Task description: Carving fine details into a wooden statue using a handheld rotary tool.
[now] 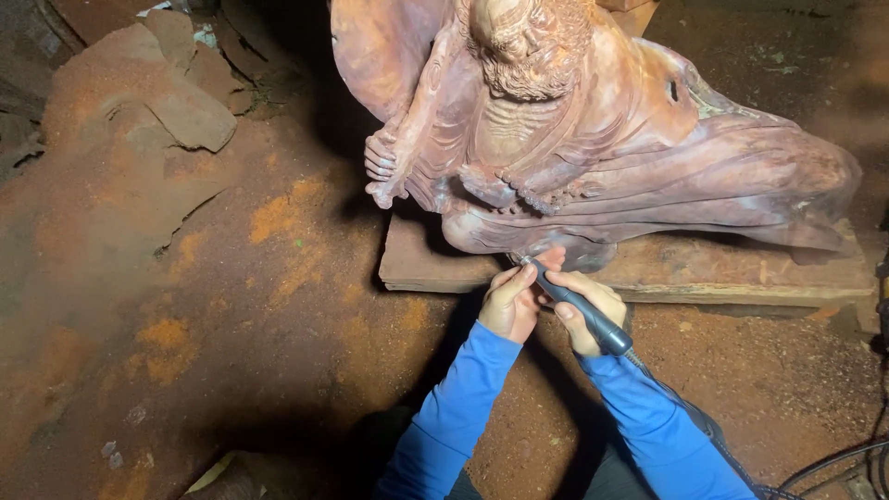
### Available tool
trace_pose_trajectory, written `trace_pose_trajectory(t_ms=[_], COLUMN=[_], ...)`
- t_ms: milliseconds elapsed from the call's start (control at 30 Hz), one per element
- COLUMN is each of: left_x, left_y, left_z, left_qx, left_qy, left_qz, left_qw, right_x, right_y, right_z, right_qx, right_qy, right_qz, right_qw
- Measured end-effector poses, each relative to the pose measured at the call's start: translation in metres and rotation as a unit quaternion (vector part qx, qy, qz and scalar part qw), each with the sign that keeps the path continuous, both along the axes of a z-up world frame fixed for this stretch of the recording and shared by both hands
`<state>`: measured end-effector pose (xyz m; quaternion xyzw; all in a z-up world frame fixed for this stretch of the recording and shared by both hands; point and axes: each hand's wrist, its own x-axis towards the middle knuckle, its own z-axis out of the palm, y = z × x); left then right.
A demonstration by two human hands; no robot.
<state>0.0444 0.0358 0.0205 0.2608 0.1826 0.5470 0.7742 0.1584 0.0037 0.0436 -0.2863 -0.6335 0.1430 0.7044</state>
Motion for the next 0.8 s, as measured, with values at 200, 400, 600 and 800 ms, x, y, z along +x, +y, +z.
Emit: trace_pose_trajectory(t_ms=[200, 400, 600, 800], left_x=[-0.002, -0.004, -0.006, -0.009], left_y=[0.005, 0.019, 0.027, 0.023], left_z=[0.004, 0.024, 0.034, 0.064], left_qx=[0.015, 0.041, -0.011, -0.047], left_qy=[0.021, 0.046, 0.023, 0.063], left_qz=[0.013, 0.026, 0.053, 0.084], left_qw=[1.000, 0.998, 0.998, 0.993], right_x=[0.002, -0.007, -0.023, -0.034], right_y=[0.013, 0.019, 0.022, 0.023], right_z=[-0.009, 0.024, 0.043, 0.050], right_qx=[0.075, 0.146, 0.124, 0.108], right_qy=[-0.052, -0.162, -0.173, -0.187], right_qz=[-0.037, -0.157, -0.181, -0.217], right_qw=[0.995, 0.963, 0.960, 0.952])
